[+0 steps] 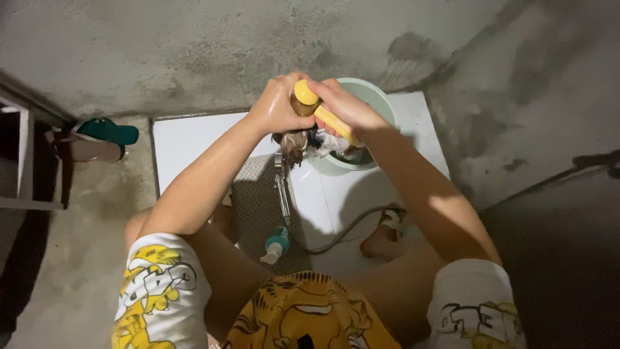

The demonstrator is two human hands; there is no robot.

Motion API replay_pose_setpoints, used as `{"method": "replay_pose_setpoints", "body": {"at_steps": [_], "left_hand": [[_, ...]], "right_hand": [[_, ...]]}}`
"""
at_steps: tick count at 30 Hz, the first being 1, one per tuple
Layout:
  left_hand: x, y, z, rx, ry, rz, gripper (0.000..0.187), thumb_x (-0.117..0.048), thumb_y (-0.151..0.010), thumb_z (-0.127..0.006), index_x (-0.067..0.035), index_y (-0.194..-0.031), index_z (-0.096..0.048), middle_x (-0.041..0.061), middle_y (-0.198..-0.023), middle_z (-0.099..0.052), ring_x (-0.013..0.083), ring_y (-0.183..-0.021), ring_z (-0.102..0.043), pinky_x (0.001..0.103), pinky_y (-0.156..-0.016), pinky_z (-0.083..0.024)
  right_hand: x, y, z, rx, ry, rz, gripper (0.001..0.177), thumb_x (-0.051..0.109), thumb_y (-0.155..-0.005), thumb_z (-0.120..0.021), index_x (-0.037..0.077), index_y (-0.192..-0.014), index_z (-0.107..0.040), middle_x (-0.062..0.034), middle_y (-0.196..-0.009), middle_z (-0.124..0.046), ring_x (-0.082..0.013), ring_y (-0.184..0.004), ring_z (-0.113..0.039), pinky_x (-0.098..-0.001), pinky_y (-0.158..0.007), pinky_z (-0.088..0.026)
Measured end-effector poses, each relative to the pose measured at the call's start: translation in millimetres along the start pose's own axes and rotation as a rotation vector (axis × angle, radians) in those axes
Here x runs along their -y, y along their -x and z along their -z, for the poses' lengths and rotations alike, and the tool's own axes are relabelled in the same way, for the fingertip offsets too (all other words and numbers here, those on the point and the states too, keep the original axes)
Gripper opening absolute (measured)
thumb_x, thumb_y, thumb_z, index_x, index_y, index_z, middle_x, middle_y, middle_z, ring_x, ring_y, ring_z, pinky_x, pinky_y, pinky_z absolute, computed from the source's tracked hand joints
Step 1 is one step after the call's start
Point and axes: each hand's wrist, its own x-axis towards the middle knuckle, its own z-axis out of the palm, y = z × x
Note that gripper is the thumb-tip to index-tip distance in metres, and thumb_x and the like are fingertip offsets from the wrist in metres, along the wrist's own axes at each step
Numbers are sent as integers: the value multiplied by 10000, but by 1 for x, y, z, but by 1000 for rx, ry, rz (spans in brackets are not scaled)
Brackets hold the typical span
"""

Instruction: The person washes a small dog in a green basin using a yellow brush and a handheld showerhead. They scrub the dog's fur, rinse it with water, and repeat the process while seated on the floor.

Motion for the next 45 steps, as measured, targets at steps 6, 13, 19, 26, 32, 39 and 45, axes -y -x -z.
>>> {"method": "replay_pose_setpoints", "body": {"at_steps": [6,13,19,26,32,39,45], "left_hand": [[18,0,-13,-81,-25,-36,606,-363,-686,-932,-34,-1101,-637,169,-1022,-723,368,-998,-710,449,-937,-546],[23,4,-29,-102,-161,-72,717,-394,-620,-968,-18,-1114,-608,198,-1005,-710,422,-955,-667,494,-912,-511],[11,9,-10,-112,152,87,652,-321,-697,-880,-24,-1200,-591,152,-1038,-745,296,-1001,-755,402,-895,-584],[4,12,-9,-55,9,97,618,-310,-638,-955,-8,-1085,-652,188,-992,-738,301,-966,-733,394,-862,-573],[5,14,-23,-30,53,71,651,-306,-641,-952,-9,-1127,-637,187,-1035,-732,306,-971,-737,404,-877,-583],[-13,3,-30,-3,145,140,681,-327,-633,-950,-33,-1159,-632,162,-1052,-754,279,-990,-757,381,-886,-588],[-29,-5,-38,40,198,159,621,-295,-664,-912,-40,-1155,-630,141,-1015,-766,267,-977,-773,373,-874,-593]], "right_hand": [[-21,-33,1,-96,81,37,442,427,-988,-575,113,-1263,-430,-53,-644,-541,-100,-422,-440,-260,-347,-307],[-53,-55,9,-96,50,164,414,405,-1059,-554,71,-1281,-450,-29,-750,-589,-61,-517,-505,-228,-413,-384],[-12,-19,4,3,18,60,433,439,-1069,-472,49,-1241,-398,-38,-687,-518,-80,-458,-459,-238,-370,-351],[-25,-23,-2,28,-9,59,424,426,-1050,-526,65,-1253,-440,-48,-717,-546,-95,-498,-507,-241,-409,-381],[-49,-23,-6,-52,-81,97,414,392,-1028,-570,83,-1276,-452,-30,-866,-594,-89,-617,-538,-248,-482,-428],[-12,3,8,-29,190,-23,465,438,-1044,-476,-15,-1091,-574,-64,-684,-545,-145,-492,-505,-290,-418,-397],[9,34,16,-61,157,-87,375,466,-1019,-459,99,-1053,-526,-1,-656,-564,-96,-497,-508,-251,-405,-398]]}}
